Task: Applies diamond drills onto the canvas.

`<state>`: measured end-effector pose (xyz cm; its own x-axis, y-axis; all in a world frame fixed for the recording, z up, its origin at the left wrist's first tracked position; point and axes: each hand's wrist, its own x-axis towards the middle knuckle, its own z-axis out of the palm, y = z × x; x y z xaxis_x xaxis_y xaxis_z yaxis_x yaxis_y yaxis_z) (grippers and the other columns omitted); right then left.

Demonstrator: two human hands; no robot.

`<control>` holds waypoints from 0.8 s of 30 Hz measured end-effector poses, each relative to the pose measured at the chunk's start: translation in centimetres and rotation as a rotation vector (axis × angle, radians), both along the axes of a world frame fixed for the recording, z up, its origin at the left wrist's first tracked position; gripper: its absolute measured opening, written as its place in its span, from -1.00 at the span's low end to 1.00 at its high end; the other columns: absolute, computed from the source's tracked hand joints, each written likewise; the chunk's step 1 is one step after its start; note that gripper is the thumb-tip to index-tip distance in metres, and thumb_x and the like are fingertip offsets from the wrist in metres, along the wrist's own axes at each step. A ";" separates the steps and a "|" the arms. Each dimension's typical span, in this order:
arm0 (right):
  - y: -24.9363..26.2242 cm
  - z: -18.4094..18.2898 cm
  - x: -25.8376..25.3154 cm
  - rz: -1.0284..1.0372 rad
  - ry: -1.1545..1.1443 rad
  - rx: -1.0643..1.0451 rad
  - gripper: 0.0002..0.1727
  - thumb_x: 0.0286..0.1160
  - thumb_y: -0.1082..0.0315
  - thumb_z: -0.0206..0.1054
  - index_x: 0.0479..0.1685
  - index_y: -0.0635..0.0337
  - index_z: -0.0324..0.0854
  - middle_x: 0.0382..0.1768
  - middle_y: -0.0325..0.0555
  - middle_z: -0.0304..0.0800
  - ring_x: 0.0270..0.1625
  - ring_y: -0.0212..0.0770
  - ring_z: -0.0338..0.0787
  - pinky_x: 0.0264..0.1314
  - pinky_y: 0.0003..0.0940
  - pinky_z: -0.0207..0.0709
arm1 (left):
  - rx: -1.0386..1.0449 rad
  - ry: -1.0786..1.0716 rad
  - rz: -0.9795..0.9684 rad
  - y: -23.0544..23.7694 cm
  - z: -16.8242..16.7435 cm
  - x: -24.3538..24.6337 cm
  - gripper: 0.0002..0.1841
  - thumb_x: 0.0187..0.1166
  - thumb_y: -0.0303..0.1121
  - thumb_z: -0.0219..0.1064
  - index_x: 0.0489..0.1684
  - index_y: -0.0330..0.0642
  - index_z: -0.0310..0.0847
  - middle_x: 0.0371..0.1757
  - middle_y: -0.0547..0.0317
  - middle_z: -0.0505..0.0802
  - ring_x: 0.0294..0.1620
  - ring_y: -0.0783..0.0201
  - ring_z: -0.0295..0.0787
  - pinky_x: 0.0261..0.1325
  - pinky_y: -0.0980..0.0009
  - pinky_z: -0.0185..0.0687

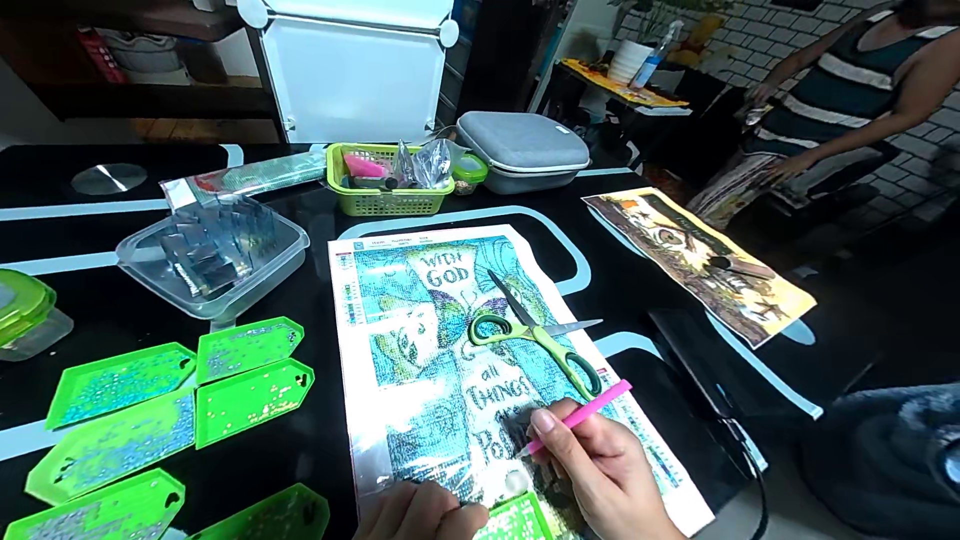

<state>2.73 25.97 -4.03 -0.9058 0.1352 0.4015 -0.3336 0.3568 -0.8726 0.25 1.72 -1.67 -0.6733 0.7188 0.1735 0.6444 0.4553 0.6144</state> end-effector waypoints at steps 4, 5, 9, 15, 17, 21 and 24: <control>0.0 0.0 0.0 0.010 -0.002 0.012 -0.70 0.84 0.26 0.16 -0.30 0.16 0.65 -0.49 -0.38 0.72 -0.43 -0.67 0.67 -0.38 -0.77 0.55 | 0.011 -0.014 0.002 0.0 0.0 0.0 -0.50 0.34 0.02 0.60 0.14 -0.11 0.84 -0.06 -0.05 0.87 0.00 -0.08 0.78 0.10 0.09 0.64; 0.0 0.0 0.0 0.013 -0.004 0.019 -0.70 0.84 0.27 0.16 -0.30 0.16 0.64 -0.49 -0.38 0.72 -0.43 -0.66 0.67 -0.37 -0.76 0.55 | 0.007 -0.013 0.003 0.0 0.0 0.0 -0.50 0.34 0.03 0.59 0.14 -0.10 0.84 -0.06 -0.05 0.87 0.00 -0.07 0.77 0.10 0.10 0.63; 0.0 -0.2 0.0 0.021 0.009 0.063 -0.70 0.84 0.26 0.16 -0.29 0.19 0.63 -0.48 -0.34 0.72 -0.42 -0.65 0.69 -0.35 -0.75 0.57 | 0.006 -0.014 0.000 -0.1 0.0 0.0 -0.51 0.35 0.02 0.59 0.15 -0.09 0.84 -0.05 -0.04 0.87 0.00 -0.06 0.77 0.10 0.11 0.64; 0.2 -0.1 0.1 -0.018 0.056 0.292 -0.66 0.84 0.17 0.17 -0.29 0.17 0.65 -0.48 -0.26 0.72 -0.38 -0.54 0.69 -0.21 -0.62 0.58 | 0.012 -0.020 0.000 -0.1 0.1 0.0 -0.51 0.35 0.02 0.59 0.14 -0.10 0.85 -0.06 -0.03 0.87 -0.01 -0.06 0.77 0.08 0.10 0.64; 0.3 0.0 0.1 -0.014 0.035 0.271 -0.66 0.84 0.16 0.17 -0.27 0.16 0.67 -0.46 -0.27 0.75 -0.36 -0.52 0.72 -0.15 -0.57 0.61 | 0.018 -0.024 0.001 -0.1 0.0 0.0 -0.51 0.35 0.01 0.60 0.14 -0.11 0.84 -0.06 -0.03 0.87 -0.01 -0.06 0.78 0.09 0.08 0.65; -0.4 0.8 0.9 0.044 0.000 0.026 -0.73 0.85 0.23 0.16 -0.23 0.12 0.66 -0.42 -0.36 0.78 -0.35 -0.64 0.73 -0.27 -0.69 0.64 | 0.025 -0.021 0.003 -0.1 0.0 0.0 -0.52 0.34 0.00 0.60 0.12 -0.12 0.85 -0.06 -0.04 0.87 0.02 -0.07 0.78 0.13 0.08 0.65; -1.9 1.3 2.0 0.128 -0.029 0.046 -0.72 0.83 0.23 0.19 -0.26 0.18 0.64 -0.44 -0.24 0.74 -0.31 -0.53 0.74 -0.14 -0.58 0.62 | 0.034 -0.020 0.009 -0.1 0.0 0.1 -0.53 0.33 -0.01 0.61 0.11 -0.11 0.85 -0.06 -0.04 0.87 0.02 -0.06 0.78 0.13 0.08 0.65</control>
